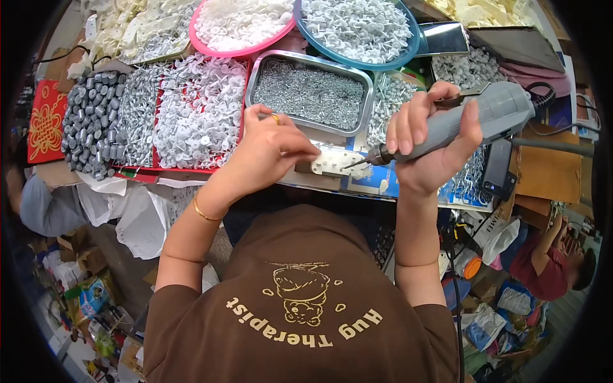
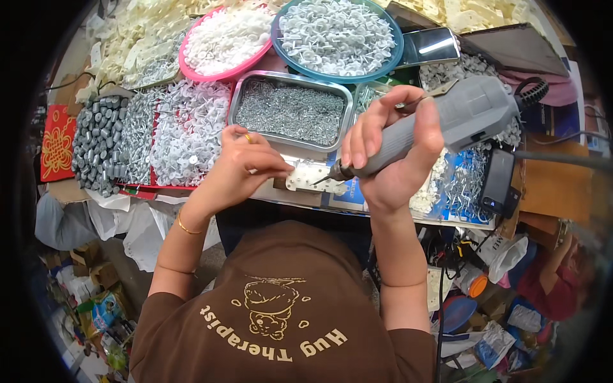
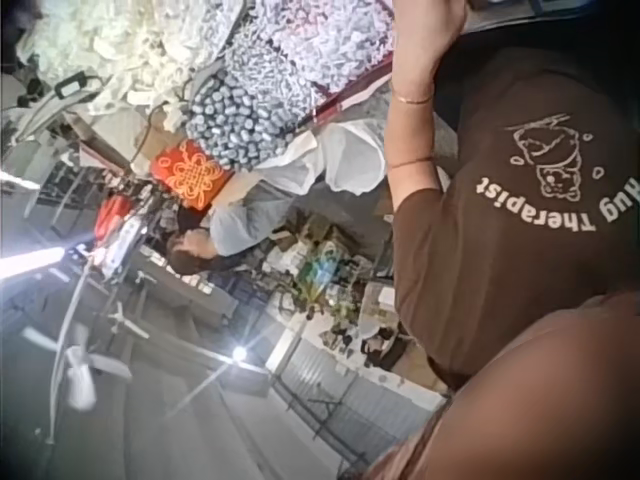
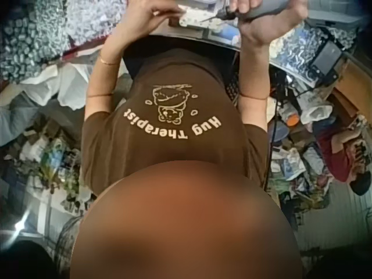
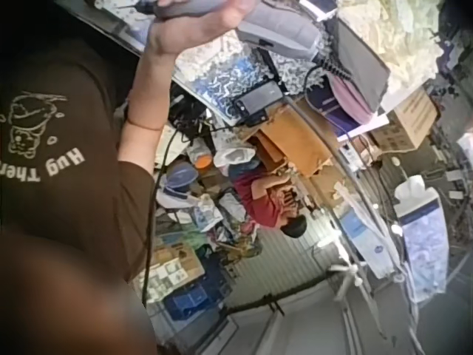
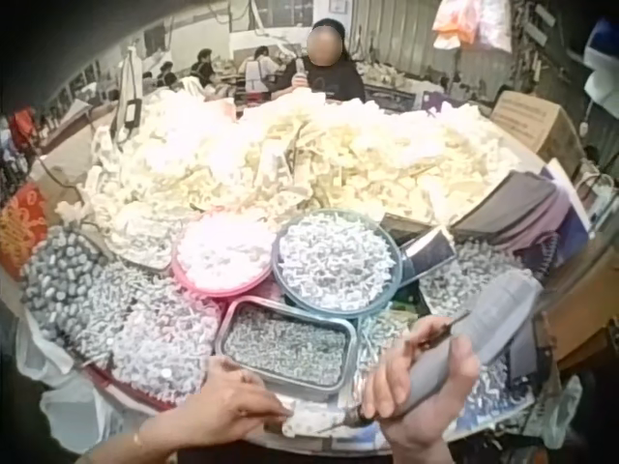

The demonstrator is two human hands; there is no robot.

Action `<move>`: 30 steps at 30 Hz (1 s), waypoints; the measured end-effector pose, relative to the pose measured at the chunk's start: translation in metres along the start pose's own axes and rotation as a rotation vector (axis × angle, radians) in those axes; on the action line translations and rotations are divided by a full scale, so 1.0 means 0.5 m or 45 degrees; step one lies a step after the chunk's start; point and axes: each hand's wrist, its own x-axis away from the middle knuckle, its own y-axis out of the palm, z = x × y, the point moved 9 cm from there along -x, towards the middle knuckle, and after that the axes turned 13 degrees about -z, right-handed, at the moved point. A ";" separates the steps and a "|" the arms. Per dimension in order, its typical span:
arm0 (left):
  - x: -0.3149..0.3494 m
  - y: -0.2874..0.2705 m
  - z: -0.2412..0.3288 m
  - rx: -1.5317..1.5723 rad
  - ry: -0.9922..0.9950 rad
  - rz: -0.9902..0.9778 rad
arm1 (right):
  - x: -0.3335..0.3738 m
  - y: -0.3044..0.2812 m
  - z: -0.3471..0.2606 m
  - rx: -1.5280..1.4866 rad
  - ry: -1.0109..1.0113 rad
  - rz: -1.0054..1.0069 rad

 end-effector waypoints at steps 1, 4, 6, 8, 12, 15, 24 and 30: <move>-0.004 -0.010 0.007 -0.050 0.004 -0.011 | 0.000 -0.002 -0.012 0.014 -0.028 -0.014; -0.012 -0.034 0.098 0.022 0.102 0.040 | 0.002 0.003 -0.027 0.015 -0.077 -0.048; -0.019 -0.005 0.110 0.133 0.158 0.094 | -0.001 0.013 -0.027 0.023 -0.093 -0.054; -0.027 0.027 0.079 0.356 0.155 0.095 | 0.000 0.018 -0.039 0.020 -0.099 -0.065; -0.015 0.018 0.134 -0.106 0.326 0.345 | 0.021 0.028 -0.066 0.061 -0.130 -0.094; -0.017 0.040 0.145 -0.203 0.330 0.322 | 0.035 0.039 -0.078 0.084 -0.165 -0.120; -0.036 0.052 0.136 -0.014 0.310 0.251 | 0.055 0.032 -0.078 0.211 -0.147 -0.055; -0.042 0.058 0.150 -0.239 0.340 0.290 | 0.068 0.053 -0.056 0.348 -0.093 -0.098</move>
